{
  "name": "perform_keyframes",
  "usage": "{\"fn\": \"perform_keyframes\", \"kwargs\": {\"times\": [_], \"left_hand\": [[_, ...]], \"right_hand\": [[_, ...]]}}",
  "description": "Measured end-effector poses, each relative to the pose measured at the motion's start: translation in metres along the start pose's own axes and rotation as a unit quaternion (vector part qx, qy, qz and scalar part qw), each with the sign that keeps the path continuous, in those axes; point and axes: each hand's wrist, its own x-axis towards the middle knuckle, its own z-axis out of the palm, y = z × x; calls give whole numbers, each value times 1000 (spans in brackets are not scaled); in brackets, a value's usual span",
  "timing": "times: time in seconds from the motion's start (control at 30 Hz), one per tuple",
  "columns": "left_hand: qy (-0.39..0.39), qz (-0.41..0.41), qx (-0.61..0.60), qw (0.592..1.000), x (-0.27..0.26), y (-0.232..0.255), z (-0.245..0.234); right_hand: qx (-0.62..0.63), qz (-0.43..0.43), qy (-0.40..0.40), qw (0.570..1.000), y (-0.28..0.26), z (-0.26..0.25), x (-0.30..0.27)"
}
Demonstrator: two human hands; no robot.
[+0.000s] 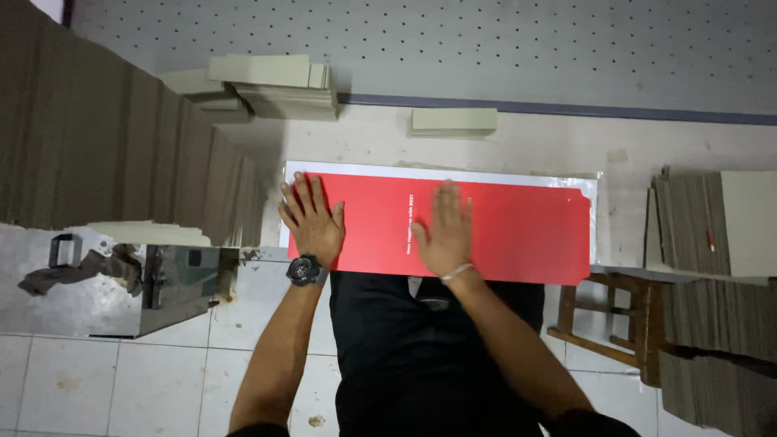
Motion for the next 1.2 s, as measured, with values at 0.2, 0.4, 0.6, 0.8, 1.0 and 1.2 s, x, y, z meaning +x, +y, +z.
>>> {"fn": "perform_keyframes", "kwargs": {"times": [0.2, 0.4, 0.6, 0.8, 1.0, 1.2], "left_hand": [[28, 16, 11, 999, 0, -1, 6], [-26, 31, 8, 999, 3, -5, 4], [-82, 92, 22, 992, 1, -11, -16], [-41, 272, 1, 961, -66, -70, -23], [58, 305, 18, 950, -70, -93, -4], [78, 333, 40, 939, -48, -115, -34]], "right_hand": [[-33, 109, -251, 961, -25, 2, 19], [-41, 104, -237, 965, -25, 3, 18], [203, 42, -71, 976, 7, 5, 5], [126, 66, -90, 986, 111, -134, -74], [-99, 36, -127, 986, 227, -128, -159], [-118, -48, -129, 983, 320, -136, -178]]}}
